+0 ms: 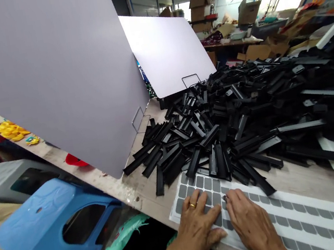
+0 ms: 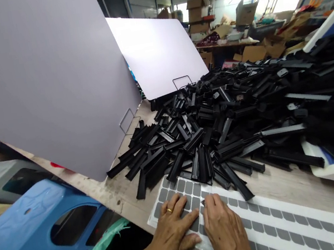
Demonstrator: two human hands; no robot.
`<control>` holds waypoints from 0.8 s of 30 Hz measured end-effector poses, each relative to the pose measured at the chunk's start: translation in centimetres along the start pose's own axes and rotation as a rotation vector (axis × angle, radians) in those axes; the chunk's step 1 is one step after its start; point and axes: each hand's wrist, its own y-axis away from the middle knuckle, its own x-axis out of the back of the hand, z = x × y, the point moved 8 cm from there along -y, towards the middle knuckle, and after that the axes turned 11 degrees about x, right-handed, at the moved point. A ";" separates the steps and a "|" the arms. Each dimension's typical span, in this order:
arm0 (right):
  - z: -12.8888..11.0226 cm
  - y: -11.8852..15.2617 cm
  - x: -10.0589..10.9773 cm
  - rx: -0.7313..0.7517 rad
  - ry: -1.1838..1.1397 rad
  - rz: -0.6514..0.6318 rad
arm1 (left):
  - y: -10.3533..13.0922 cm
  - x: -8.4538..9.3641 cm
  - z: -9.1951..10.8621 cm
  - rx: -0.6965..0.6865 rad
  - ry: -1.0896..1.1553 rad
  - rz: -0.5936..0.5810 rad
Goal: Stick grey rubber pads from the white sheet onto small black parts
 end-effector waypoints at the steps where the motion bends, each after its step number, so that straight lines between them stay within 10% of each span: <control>1: 0.0 0.0 -0.1 -0.007 -0.005 -0.005 | 0.0 0.0 0.0 -0.001 0.002 0.003; 18: 1.1 -1.4 -0.5 -0.181 -0.431 -0.044 | -0.4 -0.6 -0.1 0.038 0.060 -0.061; 24: 3.4 -1.0 0.4 -0.292 -0.826 -0.019 | -0.9 2.9 0.0 0.028 0.249 -0.024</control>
